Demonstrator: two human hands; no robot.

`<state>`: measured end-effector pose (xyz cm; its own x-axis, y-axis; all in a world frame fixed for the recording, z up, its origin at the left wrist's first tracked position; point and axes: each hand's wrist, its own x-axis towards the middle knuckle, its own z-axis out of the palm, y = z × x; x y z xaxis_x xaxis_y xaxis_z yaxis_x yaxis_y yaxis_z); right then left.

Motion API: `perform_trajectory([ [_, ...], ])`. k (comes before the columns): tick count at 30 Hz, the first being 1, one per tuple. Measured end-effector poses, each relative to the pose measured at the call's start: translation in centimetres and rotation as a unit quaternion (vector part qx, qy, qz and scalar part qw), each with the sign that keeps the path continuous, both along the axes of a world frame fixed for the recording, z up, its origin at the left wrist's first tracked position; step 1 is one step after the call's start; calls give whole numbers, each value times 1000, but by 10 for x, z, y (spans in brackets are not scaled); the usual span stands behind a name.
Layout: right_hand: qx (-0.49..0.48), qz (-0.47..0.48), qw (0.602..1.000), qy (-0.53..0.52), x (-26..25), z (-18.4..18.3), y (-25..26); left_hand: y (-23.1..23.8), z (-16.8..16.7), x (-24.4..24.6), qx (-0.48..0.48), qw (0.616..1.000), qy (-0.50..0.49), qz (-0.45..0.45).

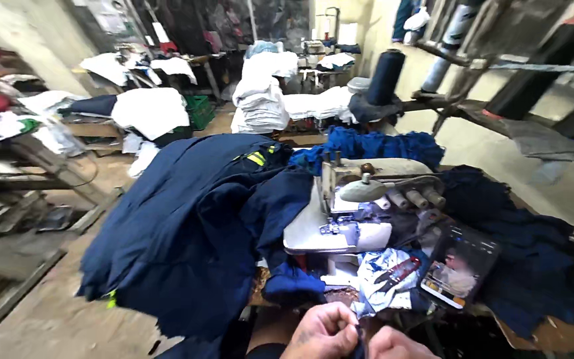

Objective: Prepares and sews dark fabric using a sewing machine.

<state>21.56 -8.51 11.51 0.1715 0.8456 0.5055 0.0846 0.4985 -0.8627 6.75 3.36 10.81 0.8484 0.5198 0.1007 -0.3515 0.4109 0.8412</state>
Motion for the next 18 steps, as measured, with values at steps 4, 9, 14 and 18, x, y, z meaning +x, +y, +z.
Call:
perform_trajectory([
  [4,-29,-44,998,29,-8,6,7,-2,0,-3,-25,997,-52,-45],
  [9,-62,-58,995,44,-16,8,8,-11,10,-5,-41,999,-8,-16],
  [14,-19,-92,996,-10,-12,9,10,9,19,-17,217,972,13,92],
  [18,-39,-134,989,-51,-11,10,11,23,44,-35,509,850,119,67],
])
